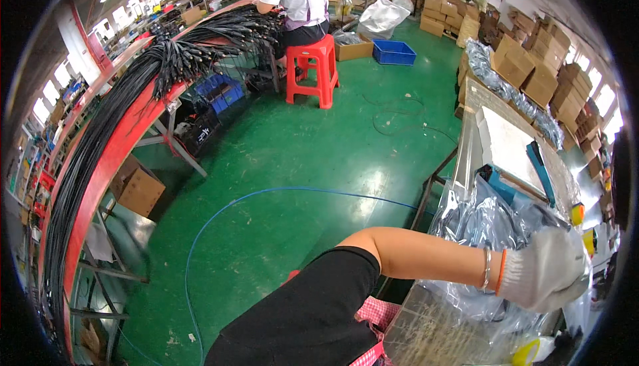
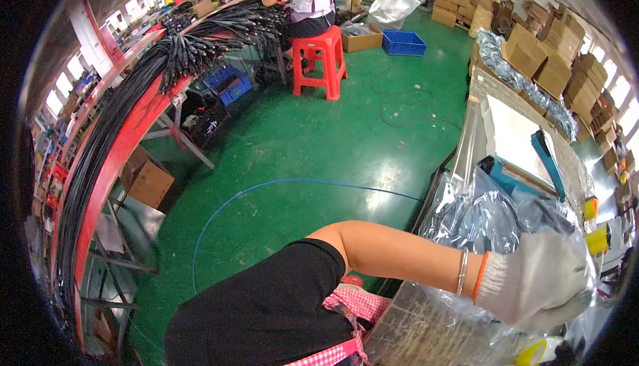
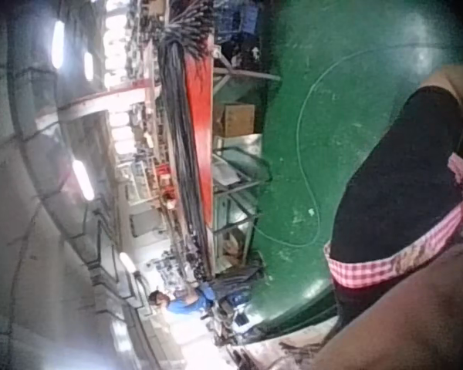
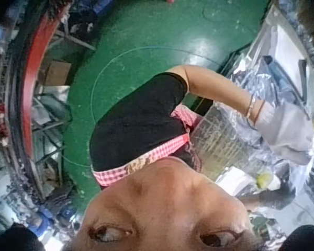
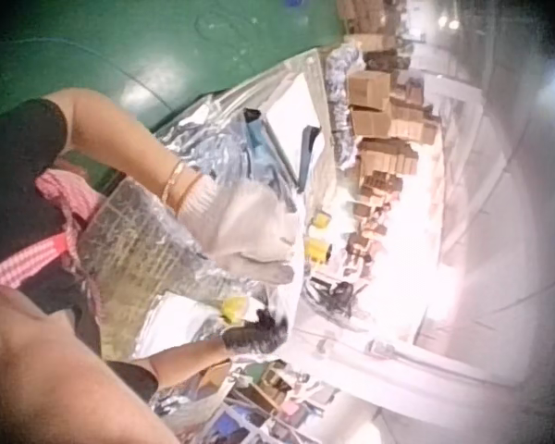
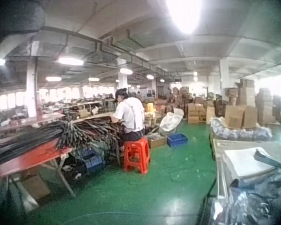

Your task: The recorder is packaging industrial cables with clamps into plastic bags at a factory workstation.

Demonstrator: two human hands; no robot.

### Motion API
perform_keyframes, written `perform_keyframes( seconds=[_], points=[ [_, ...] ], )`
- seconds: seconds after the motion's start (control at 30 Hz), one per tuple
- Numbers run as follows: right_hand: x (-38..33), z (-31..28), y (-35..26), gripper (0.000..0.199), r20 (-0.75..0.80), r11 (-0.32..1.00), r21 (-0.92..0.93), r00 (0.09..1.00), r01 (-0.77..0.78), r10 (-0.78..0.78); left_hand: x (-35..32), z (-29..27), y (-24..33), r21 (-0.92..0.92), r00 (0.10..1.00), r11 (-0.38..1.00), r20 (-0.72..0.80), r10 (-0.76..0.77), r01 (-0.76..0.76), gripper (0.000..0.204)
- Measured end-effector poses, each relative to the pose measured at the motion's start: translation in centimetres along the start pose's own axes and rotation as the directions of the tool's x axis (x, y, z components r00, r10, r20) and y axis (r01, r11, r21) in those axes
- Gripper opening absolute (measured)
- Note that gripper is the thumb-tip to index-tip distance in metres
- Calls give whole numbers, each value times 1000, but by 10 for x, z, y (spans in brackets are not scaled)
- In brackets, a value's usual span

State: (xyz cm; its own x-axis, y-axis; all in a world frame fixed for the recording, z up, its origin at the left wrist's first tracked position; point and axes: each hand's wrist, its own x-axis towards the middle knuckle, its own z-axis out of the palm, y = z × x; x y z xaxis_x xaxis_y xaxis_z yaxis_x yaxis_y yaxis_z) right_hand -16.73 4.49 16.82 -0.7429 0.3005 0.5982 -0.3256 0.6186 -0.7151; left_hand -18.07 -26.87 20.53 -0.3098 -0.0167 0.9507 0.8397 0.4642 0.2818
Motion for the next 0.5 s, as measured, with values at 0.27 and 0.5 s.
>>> perform_keyframes(
  seconds=[0.27, 0.5],
  points=[
    [-133, 21, 280, 35, 207, 812, 352, 885, -466, 418, -133, 20, -33, 112, 368, 981, 915, -163, 156, 32],
    [-216, 44, 207, 25, -26, 955, 9, 954, -297, 297, -113, 14, -80, 112, 645, 947, 707, -289, 302, 33]
  ],
)
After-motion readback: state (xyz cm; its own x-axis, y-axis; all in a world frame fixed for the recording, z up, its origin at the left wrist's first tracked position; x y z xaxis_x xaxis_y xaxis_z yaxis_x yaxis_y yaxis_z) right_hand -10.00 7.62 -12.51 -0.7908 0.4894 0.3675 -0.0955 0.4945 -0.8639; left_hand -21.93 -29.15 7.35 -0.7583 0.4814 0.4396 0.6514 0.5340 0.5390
